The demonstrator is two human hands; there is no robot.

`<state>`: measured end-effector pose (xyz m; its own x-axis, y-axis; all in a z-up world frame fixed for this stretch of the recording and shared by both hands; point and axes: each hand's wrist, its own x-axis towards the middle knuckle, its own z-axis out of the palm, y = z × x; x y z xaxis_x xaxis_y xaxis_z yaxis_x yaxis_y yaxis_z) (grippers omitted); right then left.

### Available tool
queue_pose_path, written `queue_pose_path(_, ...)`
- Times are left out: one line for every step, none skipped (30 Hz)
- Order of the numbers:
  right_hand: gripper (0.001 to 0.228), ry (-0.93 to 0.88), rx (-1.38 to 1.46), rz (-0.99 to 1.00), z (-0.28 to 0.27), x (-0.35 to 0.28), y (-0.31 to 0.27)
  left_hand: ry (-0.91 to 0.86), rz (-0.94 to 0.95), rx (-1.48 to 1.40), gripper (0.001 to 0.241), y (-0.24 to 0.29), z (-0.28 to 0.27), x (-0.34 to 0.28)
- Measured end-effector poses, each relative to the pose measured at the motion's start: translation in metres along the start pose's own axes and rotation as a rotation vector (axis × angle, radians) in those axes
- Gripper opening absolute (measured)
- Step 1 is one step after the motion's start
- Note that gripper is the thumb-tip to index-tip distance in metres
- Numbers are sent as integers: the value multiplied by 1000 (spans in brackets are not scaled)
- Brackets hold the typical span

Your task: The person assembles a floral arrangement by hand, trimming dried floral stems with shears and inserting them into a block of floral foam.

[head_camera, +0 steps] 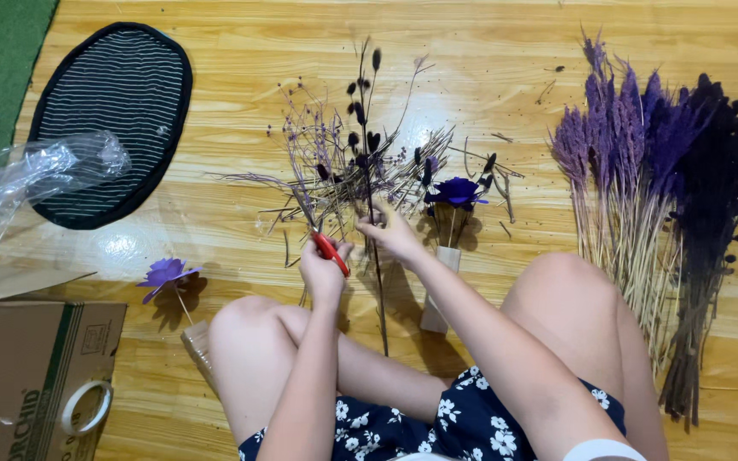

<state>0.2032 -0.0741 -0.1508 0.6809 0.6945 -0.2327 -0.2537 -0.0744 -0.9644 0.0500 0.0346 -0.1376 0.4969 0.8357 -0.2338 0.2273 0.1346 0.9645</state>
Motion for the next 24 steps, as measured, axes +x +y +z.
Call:
queue_pose_path(71, -28, -1, 29, -2, 3, 8, 48, 14, 68, 38, 16, 0, -7)
queue_pose_path(79, -56, -3, 58, -4, 4, 16, 94, 28, 136, 35, 31, 0, -14)
queue_pose_path(79, -55, -2, 59, -2, 3, 16, 93, 28, 137, 35, 34, 5, -17)
queue_pose_path(80, -48, 58, 76, 0, 2, 16, 71, 29, 141, 37, 36, 10, -21)
queue_pose_path(80, -41, 118, 93, 2, 1, 16, 48, 31, 145, 38, 39, 15, -24)
queue_pose_path(80, -41, 116, 94, 4, -3, 8, 48, 30, 143, 38, 34, 17, -23)
queue_pose_path(71, -4, 30, 108, 6, -7, 1, 2, 48, 102, 39, 29, 18, -21)
queue_pose_path(62, 31, -55, 121, 8, -11, -7, -43, 64, 61, 40, 23, 20, -21)
queue_pose_path(62, 30, -57, 123, 8, -19, -17, -41, 63, 60, 40, 21, 22, -21)
queue_pose_path(51, 53, -84, 115, 9, -27, -28, -66, 74, 25, 41, 19, 23, -20)
queue_pose_path(42, 77, -112, 108, 11, -35, -40, -91, 85, -11, 42, 17, 24, -20)
queue_pose_path(42, 76, -111, 109, 8, -48, -51, -90, 84, -10, 42, 22, 26, -22)
queue_pose_path(40, 37, -32, 143, 4, -60, -63, -107, 75, -64, 41, 27, 29, -25)
queue_pose_path(39, 1, 46, 175, -1, -72, -76, -127, 69, -119, 41, 32, 34, -27)
queue_pose_path(39, 2, 45, 175, -6, -79, -83, -128, 68, -120, 41, 34, 41, -29)
queue_pose_path(39, 31, -18, 156, -11, -86, -91, -146, 72, -113, 39, 35, 49, -31)
queue_pose_path(39, 61, -81, 138, -17, -93, -98, -164, 75, -107, 37, 36, 56, -34)
queue_pose_path(39, 67, -82, 139, -23, -100, -103, -170, 73, -107, 37, 46, 64, -45)
queue_pose_path(33, 137, -110, 141, -29, -107, -109, -220, 76, -58, 38, 56, 72, -56)
queue_pose_path(27, 206, -140, 142, -36, -113, -115, -271, 80, -11, 39, 66, 81, -66)
queue_pose_path(27, 213, -141, 143, -48, -111, -105, -278, 79, -12, 39, 71, 85, -72)
queue_pose_path(25, 249, -151, 141, -60, -109, -94, -329, 105, 11, 38, 76, 90, -77)
queue_pose_path(23, 284, -160, 139, -73, -106, -84, -380, 132, 33, 36, 81, 95, -82)
queue_pose_path(23, 292, -161, 139, -85, -112, -85, -387, 132, 31, 36, 74, 99, -83)
